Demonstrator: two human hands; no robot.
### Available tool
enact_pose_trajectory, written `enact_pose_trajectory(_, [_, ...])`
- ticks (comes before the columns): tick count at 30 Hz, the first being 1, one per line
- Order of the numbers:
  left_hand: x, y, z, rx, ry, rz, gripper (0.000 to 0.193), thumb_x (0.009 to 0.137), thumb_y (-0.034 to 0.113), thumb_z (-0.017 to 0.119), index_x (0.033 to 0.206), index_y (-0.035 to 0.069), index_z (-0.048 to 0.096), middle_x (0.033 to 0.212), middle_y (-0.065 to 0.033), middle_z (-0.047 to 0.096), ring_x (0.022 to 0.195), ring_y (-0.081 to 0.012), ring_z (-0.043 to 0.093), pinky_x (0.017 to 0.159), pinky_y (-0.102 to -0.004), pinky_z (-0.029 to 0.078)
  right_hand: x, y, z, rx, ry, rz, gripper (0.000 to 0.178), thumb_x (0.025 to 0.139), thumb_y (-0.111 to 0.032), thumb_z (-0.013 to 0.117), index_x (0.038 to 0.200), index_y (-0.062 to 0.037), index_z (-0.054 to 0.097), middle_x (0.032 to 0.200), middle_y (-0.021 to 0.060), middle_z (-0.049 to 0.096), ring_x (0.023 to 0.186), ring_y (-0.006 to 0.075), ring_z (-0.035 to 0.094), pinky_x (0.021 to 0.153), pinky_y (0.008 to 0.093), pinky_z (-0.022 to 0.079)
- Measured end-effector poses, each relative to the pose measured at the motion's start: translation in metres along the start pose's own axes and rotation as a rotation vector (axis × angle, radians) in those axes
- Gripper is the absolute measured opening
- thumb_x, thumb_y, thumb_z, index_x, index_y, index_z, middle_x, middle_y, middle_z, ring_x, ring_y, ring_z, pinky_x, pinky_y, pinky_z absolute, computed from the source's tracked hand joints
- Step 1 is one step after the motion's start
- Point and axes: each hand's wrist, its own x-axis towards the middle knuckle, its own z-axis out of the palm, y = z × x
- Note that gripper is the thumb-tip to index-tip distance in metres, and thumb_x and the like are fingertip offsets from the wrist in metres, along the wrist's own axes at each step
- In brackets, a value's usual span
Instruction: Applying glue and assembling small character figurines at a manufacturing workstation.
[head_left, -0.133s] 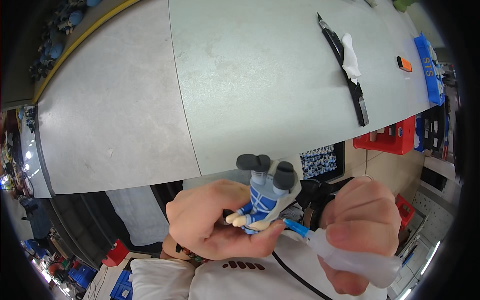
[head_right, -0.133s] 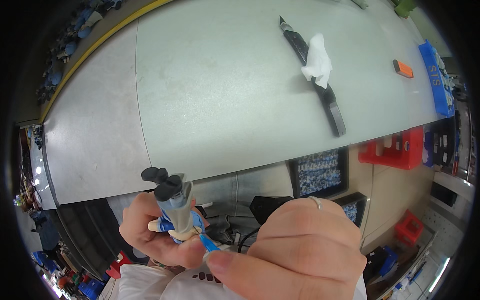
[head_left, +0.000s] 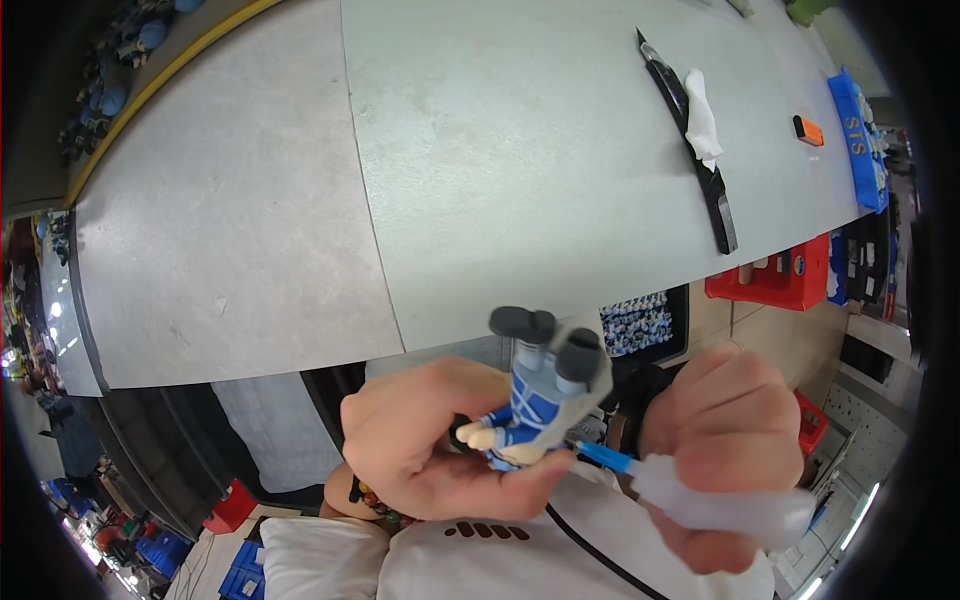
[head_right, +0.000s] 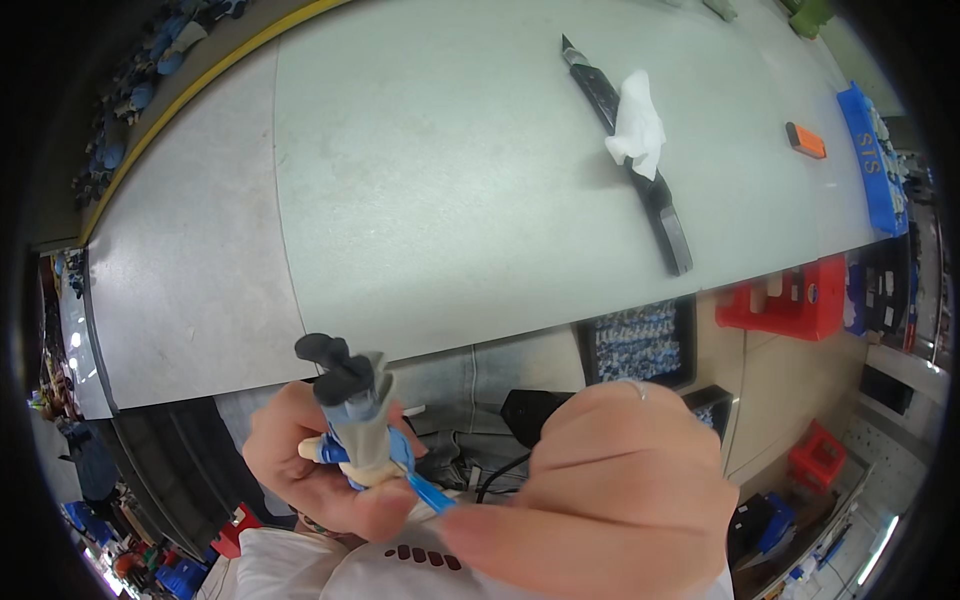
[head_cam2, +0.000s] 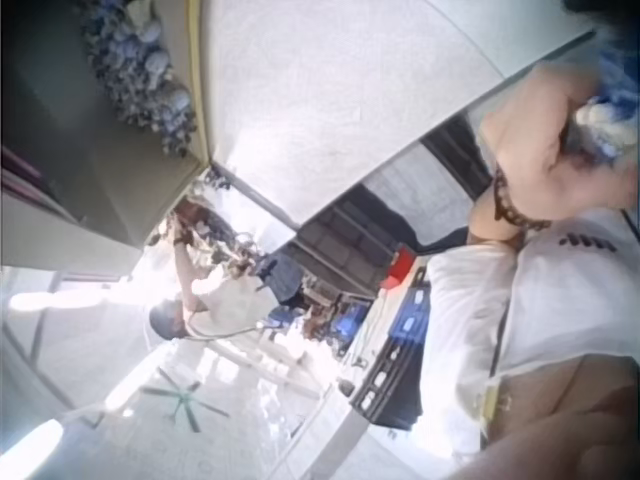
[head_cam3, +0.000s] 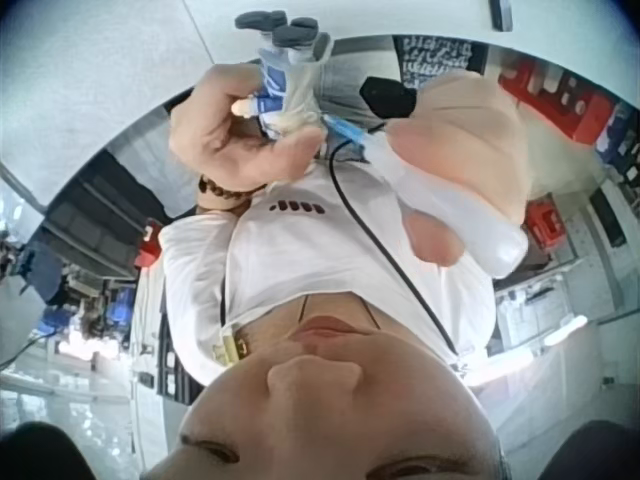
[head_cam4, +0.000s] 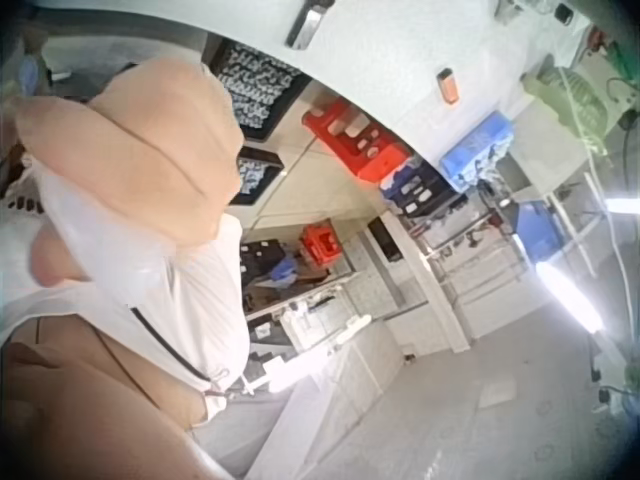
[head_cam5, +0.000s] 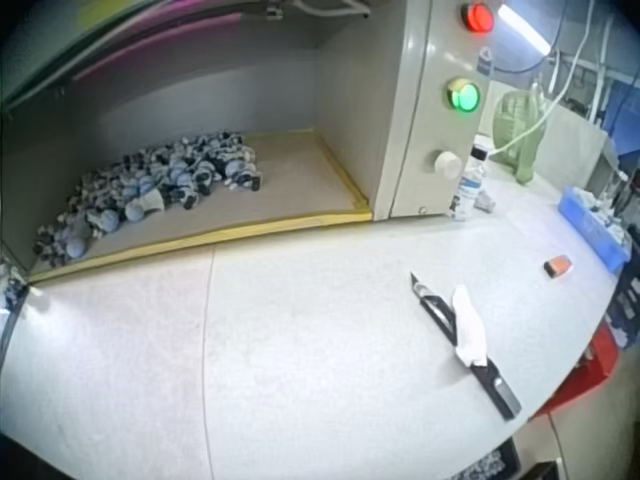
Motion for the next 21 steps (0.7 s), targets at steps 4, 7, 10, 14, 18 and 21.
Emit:
enact_pose_trajectory(4, [0.002, 0.001, 0.002, -0.091, -0.036, -0.032, 0.030, 0.055, 0.008, 0.077, 0.073, -0.003, 0.056, 0.060, -0.0070, 0.057, 0.049, -0.0071, 0.052, 0.042, -0.0182, 0.040, 0.004, 0.003, -0.022, 0.341, 0.278, -0.014, 0.040, 0.081, -0.040, 0.044, 0.086, -0.0016, 0.053, 0.062, 0.0024, 0.033, 0.059, 0.0115, 0.031, 0.048, 0.0232, 0.024])
enact_pose_trajectory(7, [0.002, 0.001, 0.000, -0.090, -0.045, -0.035, 0.031, 0.054, 0.007, 0.077, 0.073, -0.003, 0.056, 0.061, -0.0071, 0.057, 0.050, -0.0075, 0.052, 0.042, -0.0180, 0.040, 0.002, 0.008, -0.037, 0.286, 0.380, 0.020, 0.040, 0.081, -0.044, 0.047, 0.090, -0.0045, 0.050, 0.063, 0.0027, 0.037, 0.059, 0.0133, 0.035, 0.050, 0.0239, 0.027])
enact_pose_trajectory(10, [0.002, -0.004, 0.000, -0.149, -0.049, 0.060, 0.031, 0.053, 0.007, 0.078, 0.073, -0.002, 0.055, 0.061, -0.0069, 0.057, 0.050, -0.0071, 0.052, 0.042, -0.0177, 0.039, 0.005, 0.010, -0.030, 0.355, 0.296, -0.016, 0.043, 0.079, -0.042, 0.047, 0.087, -0.0003, 0.054, 0.062, 0.0023, 0.032, 0.057, 0.0115, 0.031, 0.047, 0.0233, 0.022])
enact_pose_trajectory(14, [0.002, -0.005, 0.002, -0.175, -0.044, 0.051, 0.031, 0.053, 0.008, 0.078, 0.071, -0.001, 0.054, 0.060, -0.0061, 0.056, 0.050, -0.0066, 0.052, 0.042, -0.0174, 0.039, -0.001, -0.001, -0.016, 0.229, 0.185, -0.065, 0.045, 0.077, -0.048, 0.049, 0.083, -0.0036, 0.052, 0.062, 0.0014, 0.037, 0.056, 0.0116, 0.032, 0.048, 0.0238, 0.024])
enact_pose_trajectory(18, [0.000, -0.007, -0.002, -0.154, -0.057, 0.046, 0.031, 0.053, 0.008, 0.078, 0.069, 0.000, 0.053, 0.058, -0.0046, 0.054, 0.049, -0.0057, 0.050, 0.041, -0.0172, 0.037, 0.001, 0.000, -0.018, 0.117, -0.093, -0.052, 0.046, 0.077, -0.050, 0.049, 0.080, -0.0038, 0.051, 0.062, 0.0020, 0.039, 0.054, 0.0123, 0.035, 0.048, 0.0235, 0.025])
enact_pose_trajectory(21, [-0.001, -0.007, -0.003, -0.138, -0.058, 0.043, 0.032, 0.053, 0.008, 0.078, 0.069, 0.000, 0.052, 0.058, -0.0043, 0.053, 0.049, -0.0053, 0.049, 0.041, -0.0173, 0.036, -0.001, -0.002, -0.009, 0.064, -0.038, -0.038, 0.046, 0.078, -0.050, 0.048, 0.079, -0.0036, 0.051, 0.062, 0.0020, 0.039, 0.053, 0.0121, 0.036, 0.047, 0.0235, 0.025])
